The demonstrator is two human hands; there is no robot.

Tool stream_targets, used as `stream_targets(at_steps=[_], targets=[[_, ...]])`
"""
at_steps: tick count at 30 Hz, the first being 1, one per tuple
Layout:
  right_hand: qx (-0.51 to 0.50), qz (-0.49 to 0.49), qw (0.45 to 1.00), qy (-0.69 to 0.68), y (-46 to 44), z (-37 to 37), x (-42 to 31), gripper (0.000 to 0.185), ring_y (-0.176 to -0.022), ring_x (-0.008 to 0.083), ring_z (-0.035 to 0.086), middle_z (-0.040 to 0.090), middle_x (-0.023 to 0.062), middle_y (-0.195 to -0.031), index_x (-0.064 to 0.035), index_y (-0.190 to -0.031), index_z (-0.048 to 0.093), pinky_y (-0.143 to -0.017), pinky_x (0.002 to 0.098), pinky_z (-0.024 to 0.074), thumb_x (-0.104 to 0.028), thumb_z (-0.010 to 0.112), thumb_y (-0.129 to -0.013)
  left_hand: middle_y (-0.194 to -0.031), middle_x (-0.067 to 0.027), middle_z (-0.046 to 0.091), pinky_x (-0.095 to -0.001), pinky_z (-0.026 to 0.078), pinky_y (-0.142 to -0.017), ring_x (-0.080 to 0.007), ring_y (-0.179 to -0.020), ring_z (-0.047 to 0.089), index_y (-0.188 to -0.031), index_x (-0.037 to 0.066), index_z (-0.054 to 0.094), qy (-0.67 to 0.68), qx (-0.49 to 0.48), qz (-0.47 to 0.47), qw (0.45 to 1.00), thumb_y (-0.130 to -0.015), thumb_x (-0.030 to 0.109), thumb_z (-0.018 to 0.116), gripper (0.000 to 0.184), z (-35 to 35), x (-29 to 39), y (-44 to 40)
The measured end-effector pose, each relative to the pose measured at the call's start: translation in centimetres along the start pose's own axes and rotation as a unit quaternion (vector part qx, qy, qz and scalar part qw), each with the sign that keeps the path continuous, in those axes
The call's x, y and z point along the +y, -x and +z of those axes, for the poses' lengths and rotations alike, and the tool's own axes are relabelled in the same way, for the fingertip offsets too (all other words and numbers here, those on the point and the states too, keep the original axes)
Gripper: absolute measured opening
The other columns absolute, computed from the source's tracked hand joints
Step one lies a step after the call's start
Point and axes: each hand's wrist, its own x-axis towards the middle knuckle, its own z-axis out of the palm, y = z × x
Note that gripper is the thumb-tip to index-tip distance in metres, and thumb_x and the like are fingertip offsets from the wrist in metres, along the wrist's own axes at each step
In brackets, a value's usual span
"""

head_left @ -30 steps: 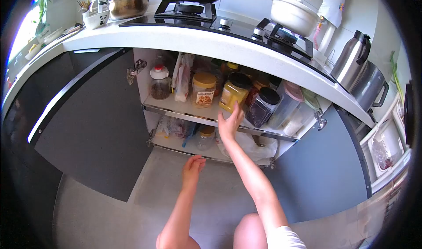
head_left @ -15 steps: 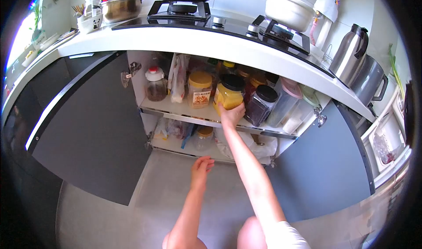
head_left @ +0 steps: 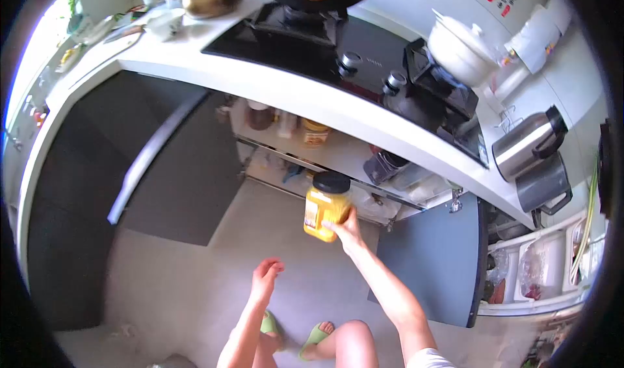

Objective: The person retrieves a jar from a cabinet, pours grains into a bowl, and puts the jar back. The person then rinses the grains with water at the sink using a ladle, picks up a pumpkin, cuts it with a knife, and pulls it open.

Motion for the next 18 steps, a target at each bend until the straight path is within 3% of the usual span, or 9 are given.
stream_targets(at_steps=[1, 2, 3, 5, 8, 11, 13, 15, 18], targets=[[-0.014, 0.020, 1.000, -0.007, 2.3, 1.4, -1.8, 0.090, -0.122, 0.0248, 0.047, 0.046, 0.0139, -0.128, -0.0027, -0.132, 0.028, -0.102, 0.0408, 0.0437, -0.010, 0.086, -0.065, -0.104, -0.0061, 0.068, -0.0318, 0.046, -0.088, -0.0147, -0.094, 0.062, -0.119, 0.004, 0.060, 0.028, -0.002, 0.014, 1.000, -0.093, 0.020, 0.058, 0.030, 0.1, 3.8, 2.0], [-0.032, 0.012, 0.998, -0.053, 4.5, 3.2, -4.1, 0.089, -0.121, 0.0244, 0.048, 0.047, 0.0136, -0.128, -0.0026, -0.132, 0.029, -0.102, 0.0404, 0.0441, -0.012, 0.086, -0.064, -0.119, -0.0096, 0.063, -0.0344, 0.044, -0.095, -0.0175, -0.109, 0.058, -0.129, 0.005, 0.053, 0.026, -0.031, 0.049, 0.998, -0.090, 0.022, 0.065, 0.044, -0.1, 7.5, 3.4], [-0.055, -0.004, 0.996, -0.068, 6.3, 4.5, -5.5, 0.088, -0.121, 0.0240, 0.048, 0.047, 0.0132, -0.127, -0.0021, -0.133, 0.030, -0.102, 0.0399, 0.0431, -0.014, 0.085, -0.065, -0.119, -0.0096, 0.063, -0.0344, 0.044, -0.095, -0.0175, -0.109, 0.058, -0.129, 0.005, 0.053, 0.027, -0.020, 0.049, 0.998, -0.090, 0.022, 0.065, 0.044, 0.3, 11.7, 5.1], [-0.085, -0.019, 0.996, -0.014, 10.2, 7.6, -10.8, 0.088, -0.121, 0.0241, 0.048, 0.047, 0.0134, -0.128, -0.0017, -0.133, 0.031, -0.102, 0.0390, 0.0416, -0.015, 0.085, -0.066, -0.140, -0.0140, 0.048, -0.0360, 0.038, -0.105, -0.0229, -0.128, 0.046, -0.141, 0.007, 0.041, -0.020, 0.009, 0.224, 0.974, -0.084, 0.025, 0.073, 0.068, 0.8, 21.2, 10.0], [-0.169, -0.019, 0.984, 0.057, 14.9, 11.9, -20.0, 0.095, -0.122, 0.0243, 0.046, 0.046, 0.0136, -0.130, -0.0018, -0.136, 0.029, -0.105, 0.0388, 0.0380, -0.023, 0.087, -0.064, -0.152, -0.0162, 0.032, -0.0381, 0.026, -0.115, -0.0275, -0.142, 0.030, -0.150, 0.010, 0.026, -0.147, 0.015, 0.266, 0.952, -0.073, 0.029, 0.082, 0.097, -1.5, 30.8, 16.5], [-0.276, -0.065, 0.949, 0.135, 19.3, 16.7, -31.1, 0.098, -0.126, 0.0247, 0.043, 0.045, 0.0138, -0.132, -0.0023, -0.139, 0.026, -0.107, 0.0392, 0.0359, -0.023, 0.087, -0.065, -0.147, -0.0161, 0.037, -0.0375, 0.031, -0.113, -0.0265, -0.136, 0.038, -0.148, 0.005, 0.028, 0.033, 0.004, 0.273, 0.961, -0.071, 0.027, 0.085, 0.098, -3.1, 38.1, 23.5], [-0.299, -0.113, 0.933, 0.166, 21.5, 19.7, -35.6, 0.103, -0.130, 0.0248, 0.039, 0.040, 0.0138, -0.137, -0.0033, -0.141, 0.022, -0.109, 0.0407, 0.0341, -0.023, 0.088, -0.066, -0.144, -0.0144, 0.041, -0.0361, 0.034, -0.111, -0.0252, -0.133, 0.042, -0.146, 0.005, 0.032, -0.015, 0.031, 0.331, 0.943, -0.069, 0.022, 0.086, 0.096, -5.1, 41.4, 27.4], [-0.300, -0.209, 0.926, 0.092, 24.0, 22.7, -38.9, 0.107, -0.133, 0.0249, 0.036, 0.035, 0.0143, -0.141, -0.0031, -0.143, 0.018, -0.109, 0.0420, 0.0332, -0.022, 0.089, -0.066, -0.146, -0.0119, 0.037, -0.0368, 0.035, -0.111, -0.0233, -0.134, 0.041, -0.148, 0.007, 0.027, -0.031, 0.018, 0.364, 0.931, -0.067, 0.013, 0.087, 0.100, -6.5, 43.9, 30.8], [-0.329, -0.174, 0.928, 0.000, 26.2, 26.4, -40.9, 0.109, -0.135, 0.0234, 0.035, 0.032, 0.0126, -0.144, -0.0052, -0.145, 0.016, -0.110, 0.0416, 0.0330, -0.018, 0.089, -0.065, -0.144, -0.0116, 0.040, -0.0375, 0.037, -0.110, -0.0226, -0.133, 0.042, -0.147, 0.006, 0.029, -0.062, 0.044, 0.399, 0.914, -0.066, 0.011, 0.087, 0.099, -8.6, 46.6, 34.4]])
